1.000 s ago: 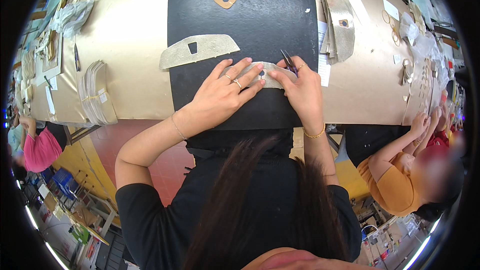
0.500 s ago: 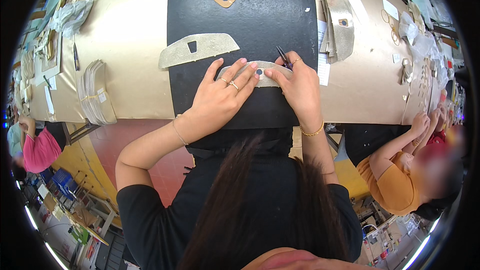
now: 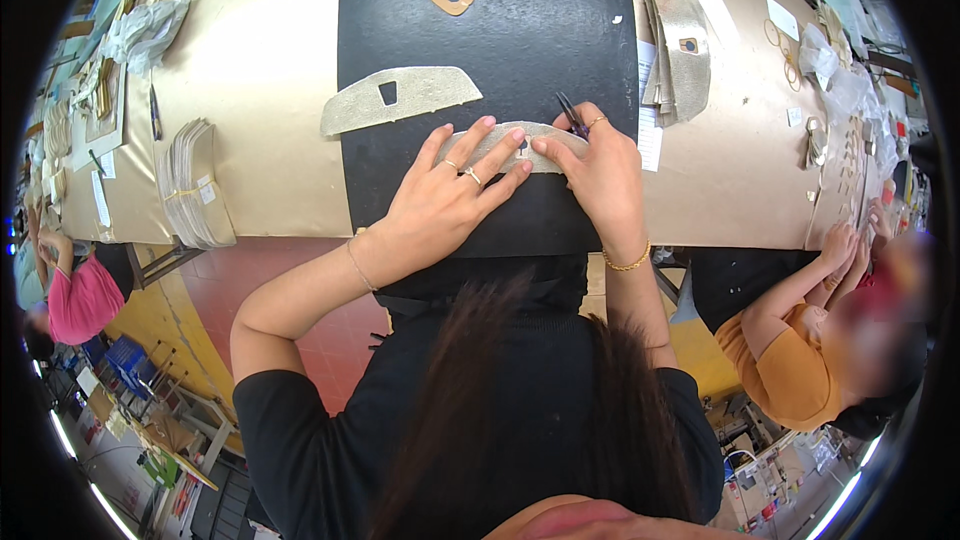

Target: The person uses a small cutting tool to trim the edges of light-colored fabric pieces on a black cutting mat. They repeatedly pick up pieces, trim around a central hole, and place them aside. The person also handles a stack of similar pieces and a rubber band.

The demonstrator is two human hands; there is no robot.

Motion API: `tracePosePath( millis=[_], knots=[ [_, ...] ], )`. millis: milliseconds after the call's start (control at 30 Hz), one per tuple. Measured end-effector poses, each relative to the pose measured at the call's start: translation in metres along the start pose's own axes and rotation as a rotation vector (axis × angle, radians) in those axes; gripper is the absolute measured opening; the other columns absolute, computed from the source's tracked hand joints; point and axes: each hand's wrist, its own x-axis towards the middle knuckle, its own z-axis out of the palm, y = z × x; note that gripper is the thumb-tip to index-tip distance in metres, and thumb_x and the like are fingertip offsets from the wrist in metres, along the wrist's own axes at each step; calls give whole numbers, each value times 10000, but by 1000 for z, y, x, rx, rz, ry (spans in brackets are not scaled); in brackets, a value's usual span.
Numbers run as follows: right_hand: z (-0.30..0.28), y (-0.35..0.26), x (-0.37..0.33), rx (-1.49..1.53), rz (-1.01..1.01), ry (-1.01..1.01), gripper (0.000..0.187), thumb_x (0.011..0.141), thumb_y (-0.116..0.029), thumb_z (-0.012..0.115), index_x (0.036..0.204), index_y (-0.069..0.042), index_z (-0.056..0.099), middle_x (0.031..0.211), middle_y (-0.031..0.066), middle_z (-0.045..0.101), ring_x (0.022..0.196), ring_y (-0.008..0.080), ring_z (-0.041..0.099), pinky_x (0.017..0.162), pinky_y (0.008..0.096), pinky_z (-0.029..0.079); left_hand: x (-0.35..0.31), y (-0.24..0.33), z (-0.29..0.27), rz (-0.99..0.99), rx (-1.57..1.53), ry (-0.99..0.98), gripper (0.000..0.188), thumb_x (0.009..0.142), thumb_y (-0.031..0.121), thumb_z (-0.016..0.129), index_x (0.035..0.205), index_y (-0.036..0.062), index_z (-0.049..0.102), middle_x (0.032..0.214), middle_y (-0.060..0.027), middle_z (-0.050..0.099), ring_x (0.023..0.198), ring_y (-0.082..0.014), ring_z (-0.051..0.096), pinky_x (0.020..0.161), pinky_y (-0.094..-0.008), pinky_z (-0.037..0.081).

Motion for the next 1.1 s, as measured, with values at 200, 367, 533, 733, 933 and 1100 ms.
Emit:
tracePosePath(
  millis=[200,367,533,733,933,1100],
  knots=[
    [-3,6,1,57,-29,-33,310,829,-263,787,972,-22,655,785,122,698,624,218,649,602,337,509,10,5,-8,-45,-56,-24,365,869,112,589,1227,102,660,1416,-129,533,1344,-352,457,1096,-530,357],
    [-14,17,0,78,-67,-50,265,882,-216,742,1021,0,678,777,70,690,547,104,587,546,268,484,13,3,-5,-75,-128,-7,476,755,22,679,1215,141,677,1421,-88,524,1330,-327,448,1111,-512,335],
    [-24,20,-4,69,-122,-77,207,898,-165,722,1021,-2,688,784,50,690,542,78,562,519,235,448,10,1,2,-141,-355,187,496,740,-32,666,1206,136,682,1425,-109,522,1352,-335,440,1108,-483,342],
    [-53,31,-10,599,-79,100,170,881,-96,755,994,0,672,793,11,658,572,47,558,502,200,425,-7,-27,-6,-499,-193,394,401,834,56,669,1231,106,647,1435,-164,490,1321,-364,471,1076,-469,380],
    [-70,55,10,629,59,532,355,874,-217,795,1121,-16,640,1036,37,642,553,55,550,456,190,396,-23,-53,-17,-566,-41,202,407,828,243,763,1196,95,674,1367,-139,567,1285,-311,513,1040,-428,421],
    [-61,69,6,419,69,627,377,877,-202,787,1171,-14,647,1084,34,608,673,57,531,484,206,426,-20,-64,-20,-430,102,241,279,839,197,749,1089,79,713,1182,-135,682,1125,-305,627,910,-385,503]
  ],
)
